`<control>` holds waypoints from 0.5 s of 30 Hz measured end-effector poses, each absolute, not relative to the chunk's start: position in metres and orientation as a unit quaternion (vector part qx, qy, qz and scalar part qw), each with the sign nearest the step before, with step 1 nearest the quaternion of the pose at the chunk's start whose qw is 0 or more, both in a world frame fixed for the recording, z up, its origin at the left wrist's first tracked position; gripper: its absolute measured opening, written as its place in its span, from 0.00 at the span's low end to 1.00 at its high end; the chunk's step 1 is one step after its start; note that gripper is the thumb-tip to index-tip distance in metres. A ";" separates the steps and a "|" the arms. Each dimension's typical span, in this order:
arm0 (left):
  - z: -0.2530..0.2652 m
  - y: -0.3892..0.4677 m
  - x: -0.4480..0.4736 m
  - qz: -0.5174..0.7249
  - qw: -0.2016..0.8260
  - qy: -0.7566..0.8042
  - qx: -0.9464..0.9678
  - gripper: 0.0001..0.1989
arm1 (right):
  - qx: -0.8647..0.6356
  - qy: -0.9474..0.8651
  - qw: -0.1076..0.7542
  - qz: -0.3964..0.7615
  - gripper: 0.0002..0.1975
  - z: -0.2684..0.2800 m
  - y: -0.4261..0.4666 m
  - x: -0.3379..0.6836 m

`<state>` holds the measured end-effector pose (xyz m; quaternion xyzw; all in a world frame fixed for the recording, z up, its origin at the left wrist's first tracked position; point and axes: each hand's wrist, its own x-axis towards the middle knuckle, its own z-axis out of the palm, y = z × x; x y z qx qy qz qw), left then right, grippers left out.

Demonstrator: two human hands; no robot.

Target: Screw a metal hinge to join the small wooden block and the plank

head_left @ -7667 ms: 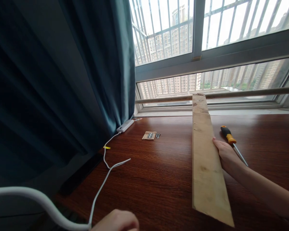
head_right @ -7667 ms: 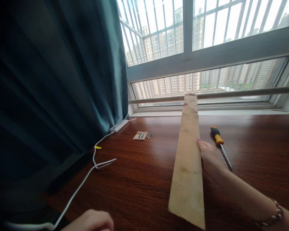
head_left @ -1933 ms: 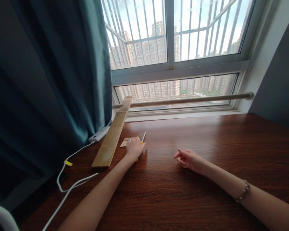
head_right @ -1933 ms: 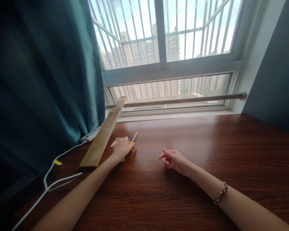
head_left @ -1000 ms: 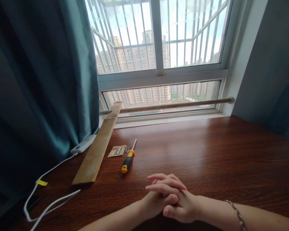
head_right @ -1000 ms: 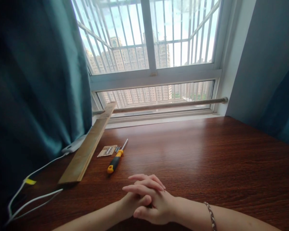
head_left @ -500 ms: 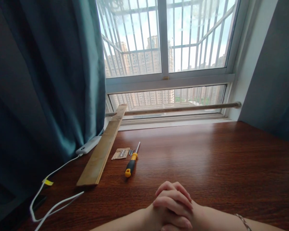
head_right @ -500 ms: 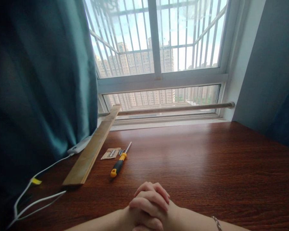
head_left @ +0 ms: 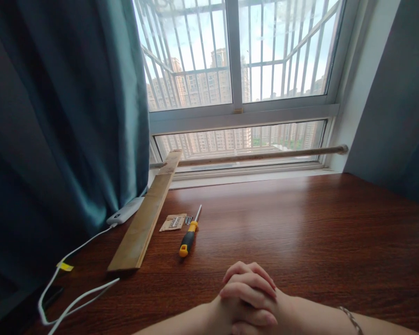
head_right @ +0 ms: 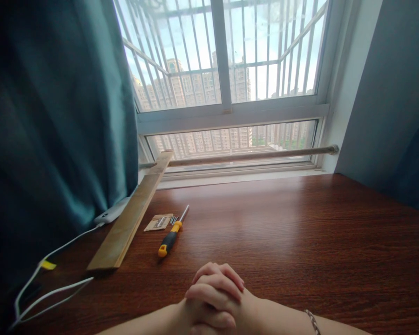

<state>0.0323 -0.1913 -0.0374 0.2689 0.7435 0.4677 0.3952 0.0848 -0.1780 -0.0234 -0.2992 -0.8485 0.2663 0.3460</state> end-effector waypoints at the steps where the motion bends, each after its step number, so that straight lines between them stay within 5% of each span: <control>1: -0.038 -0.191 0.031 0.458 0.397 0.747 0.273 0.23 | -0.294 -0.854 0.342 0.261 0.31 -0.023 -0.178 0.085; 15: -0.055 -0.195 0.007 0.468 0.422 0.615 0.474 0.20 | -0.274 -0.878 0.306 0.245 0.30 -0.015 -0.178 0.086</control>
